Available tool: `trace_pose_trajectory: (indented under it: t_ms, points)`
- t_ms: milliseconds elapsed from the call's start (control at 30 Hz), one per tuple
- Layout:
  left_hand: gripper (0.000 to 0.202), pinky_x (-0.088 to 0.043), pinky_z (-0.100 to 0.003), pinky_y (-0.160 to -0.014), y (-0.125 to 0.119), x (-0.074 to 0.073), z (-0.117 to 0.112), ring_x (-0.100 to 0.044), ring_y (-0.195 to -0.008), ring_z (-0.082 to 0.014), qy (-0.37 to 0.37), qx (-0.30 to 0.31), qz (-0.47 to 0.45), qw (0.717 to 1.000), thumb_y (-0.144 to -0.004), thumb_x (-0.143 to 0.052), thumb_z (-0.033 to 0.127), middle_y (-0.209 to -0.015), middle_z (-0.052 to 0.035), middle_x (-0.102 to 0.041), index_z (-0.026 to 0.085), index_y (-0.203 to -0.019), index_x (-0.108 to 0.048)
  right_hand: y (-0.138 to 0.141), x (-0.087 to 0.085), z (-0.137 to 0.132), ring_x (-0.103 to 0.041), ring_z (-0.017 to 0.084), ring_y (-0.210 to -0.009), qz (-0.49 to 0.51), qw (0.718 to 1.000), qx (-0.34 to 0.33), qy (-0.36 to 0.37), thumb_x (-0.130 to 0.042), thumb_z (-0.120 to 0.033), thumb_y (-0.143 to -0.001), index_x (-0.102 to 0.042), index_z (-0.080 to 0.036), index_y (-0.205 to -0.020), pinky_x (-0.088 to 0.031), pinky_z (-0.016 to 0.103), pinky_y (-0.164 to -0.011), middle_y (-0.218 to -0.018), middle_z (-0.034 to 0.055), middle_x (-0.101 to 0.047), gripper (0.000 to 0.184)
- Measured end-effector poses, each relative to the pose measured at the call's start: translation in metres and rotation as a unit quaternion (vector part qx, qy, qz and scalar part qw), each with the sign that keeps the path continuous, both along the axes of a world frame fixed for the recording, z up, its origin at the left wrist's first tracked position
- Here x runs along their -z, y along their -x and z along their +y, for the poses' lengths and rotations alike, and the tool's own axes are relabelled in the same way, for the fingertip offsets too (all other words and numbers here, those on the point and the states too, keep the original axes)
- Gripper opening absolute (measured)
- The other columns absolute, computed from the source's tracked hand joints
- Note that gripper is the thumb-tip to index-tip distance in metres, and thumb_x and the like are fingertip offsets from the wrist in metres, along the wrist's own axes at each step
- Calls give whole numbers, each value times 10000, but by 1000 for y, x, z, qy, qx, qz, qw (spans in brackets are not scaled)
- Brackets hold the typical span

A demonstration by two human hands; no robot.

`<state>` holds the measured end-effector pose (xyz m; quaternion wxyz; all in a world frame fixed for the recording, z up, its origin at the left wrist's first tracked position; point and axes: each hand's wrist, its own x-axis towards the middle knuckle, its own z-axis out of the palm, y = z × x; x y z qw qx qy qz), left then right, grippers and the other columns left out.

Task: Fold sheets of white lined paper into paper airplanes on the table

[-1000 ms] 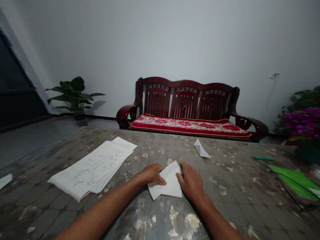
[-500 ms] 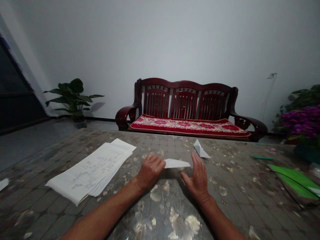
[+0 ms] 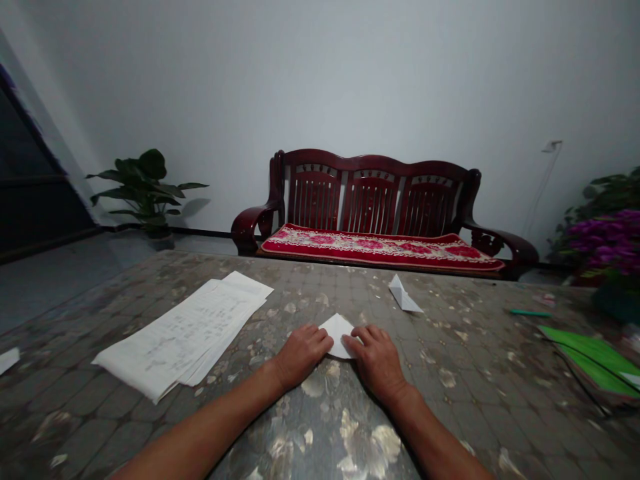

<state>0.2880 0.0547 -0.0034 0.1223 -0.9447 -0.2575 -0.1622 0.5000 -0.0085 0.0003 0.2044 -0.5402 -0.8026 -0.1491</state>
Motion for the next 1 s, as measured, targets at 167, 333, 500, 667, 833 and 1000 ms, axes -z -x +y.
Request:
trace_pose_trajectory:
  t_ms: [167,333,500,667,833,1000]
  points:
    - [116,-412,-285,-782,8,1,4,-558,-944,-193,103,-10,-4,995,-943,-557,193,-980,-22,-648,229,-1008,-646,-3,1,-2,-538,197,-882,-11,998,8,64,-594,-204,-924,-700,-304,-1048,-346,308,-760,-944,26,-676,191]
    - [143,-422,-270,-796,14,-1,6,-572,-943,-191,163,-24,-39,985,-946,-558,224,-976,-33,-657,228,-1004,-688,-11,-2,-4,-562,189,-908,37,990,28,131,-533,-192,-948,-724,-292,-1054,-366,288,-785,-967,30,-677,240]
    - [188,-415,-237,-783,20,-7,12,-603,-897,-172,270,-79,-115,953,-933,-568,281,-884,-25,-670,205,-839,-712,-19,-11,-1,-561,186,-946,102,975,53,188,-540,-271,-950,-744,-282,-991,-388,261,-813,-949,25,-670,208]
    - [225,-394,-235,-702,24,-17,17,-620,-832,-180,332,-176,-118,919,-879,-586,348,-870,-28,-675,188,-787,-715,-24,-14,3,-560,197,-963,146,963,66,219,-551,-285,-930,-756,-267,-946,-390,265,-844,-956,26,-682,206]
    - [212,-379,-241,-692,24,-23,17,-625,-854,-196,347,-220,-110,905,-830,-615,378,-909,-28,-697,196,-787,-714,-32,-11,5,-565,205,-972,171,955,77,229,-585,-269,-890,-758,-253,-911,-384,273,-854,-940,25,-696,175]
    - [206,-368,-243,-683,24,-22,18,-629,-849,-194,339,-222,-107,908,-831,-616,374,-919,-30,-700,199,-788,-715,-40,-12,3,-564,202,-952,188,951,94,226,-606,-285,-852,-730,-238,-847,-381,269,-820,-906,19,-678,133]
